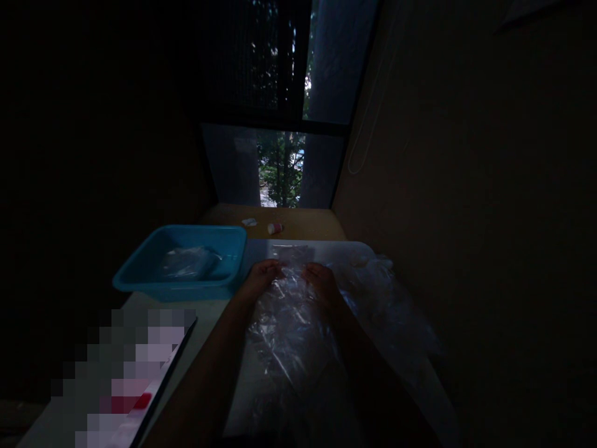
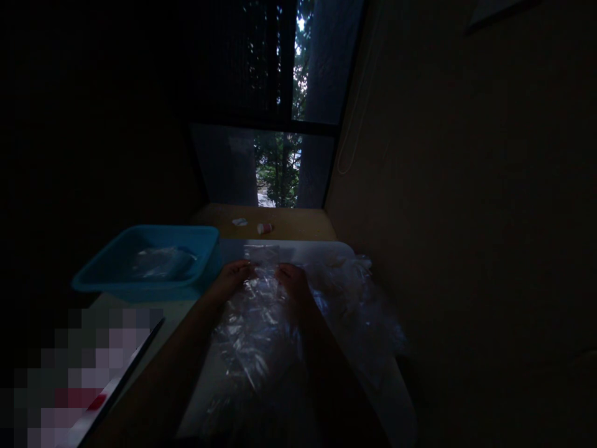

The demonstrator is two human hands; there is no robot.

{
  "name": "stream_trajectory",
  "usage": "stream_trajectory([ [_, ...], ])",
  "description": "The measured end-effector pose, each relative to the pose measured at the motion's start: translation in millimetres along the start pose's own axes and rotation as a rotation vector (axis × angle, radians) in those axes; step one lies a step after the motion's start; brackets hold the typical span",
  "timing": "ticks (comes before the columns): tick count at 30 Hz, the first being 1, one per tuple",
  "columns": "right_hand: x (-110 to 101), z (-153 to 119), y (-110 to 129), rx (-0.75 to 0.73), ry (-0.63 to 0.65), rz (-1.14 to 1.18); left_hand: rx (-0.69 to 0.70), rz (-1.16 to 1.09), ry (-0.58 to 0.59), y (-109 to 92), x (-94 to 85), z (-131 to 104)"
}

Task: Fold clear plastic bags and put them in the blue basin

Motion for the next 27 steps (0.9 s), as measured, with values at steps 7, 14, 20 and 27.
stream_trajectory([
  [7, -1, 0, 2, -0.014, 0.018, 0.003, -0.039, 0.03, -0.016, -5, 0.8, -4],
  [14, -1, -1, 5, -0.024, 0.01, 0.004, -0.037, 0.091, -0.043, -9, -1.2, -7],
  [20, -1, 1, -1, 0.024, -0.032, 0.057, -0.08, 0.005, -0.047, -12, -0.7, -9],
  [27, -2, 1, -3, 0.038, -0.066, 0.079, -0.103, -0.027, -0.056, -9, -2.4, -7],
])
Point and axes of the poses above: each hand's wrist, its own z-axis towards the middle knuckle, its own x-axis out of the palm, y = z × x, the point moved 4 cm from there along z, towards the middle knuckle, and after that the axes turned 3 degrees about z, right-handed, at the moved point
